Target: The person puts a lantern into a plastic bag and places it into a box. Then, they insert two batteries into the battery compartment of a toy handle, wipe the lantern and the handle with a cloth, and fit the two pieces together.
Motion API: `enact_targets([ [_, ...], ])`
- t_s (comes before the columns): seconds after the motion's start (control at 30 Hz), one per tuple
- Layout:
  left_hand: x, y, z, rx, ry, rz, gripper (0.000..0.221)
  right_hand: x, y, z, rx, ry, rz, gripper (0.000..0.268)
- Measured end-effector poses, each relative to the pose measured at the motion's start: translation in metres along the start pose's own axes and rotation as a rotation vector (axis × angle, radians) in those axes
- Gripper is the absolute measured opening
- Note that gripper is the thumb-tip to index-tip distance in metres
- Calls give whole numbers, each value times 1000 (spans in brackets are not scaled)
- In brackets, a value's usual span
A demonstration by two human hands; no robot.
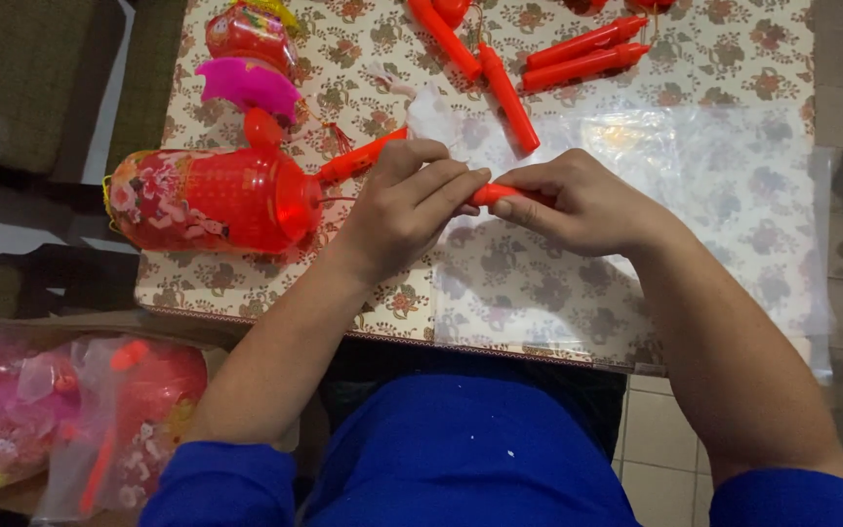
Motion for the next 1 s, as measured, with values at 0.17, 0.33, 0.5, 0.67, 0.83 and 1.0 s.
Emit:
enact_targets([
  [0.17,-3,-4,2,-12,4,-12,23,-2,-3,15,-15,-7,0,25],
  [0.33,-2,-3,2,0,-5,-11,23,-1,-3,7,15,-9,10,24],
  [0.5,0,-4,0,-30,26,-25,25,-3,-6,10,73,-67,-44,34],
  [0.67,-3,-10,-1,15,19,-56,27,-1,-9,26,23,-85,-19,33],
  [0.83,-8,-20,-5,12,32,-87,35,0,-6,22,-34,-61,-21,31],
  [1.0,-16,-37,-15,35,82,-136,49,0,1,-1,-137,-1,12,25],
])
Point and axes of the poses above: each hand's wrist, its own x-axis towards the middle knuckle, its own y-axis out of the back of the hand, z = x × y, the point moved 8 cm from there along x, towards the middle knuckle, and after that the axes turned 13 degrees about -z, right-handed, at the moved point
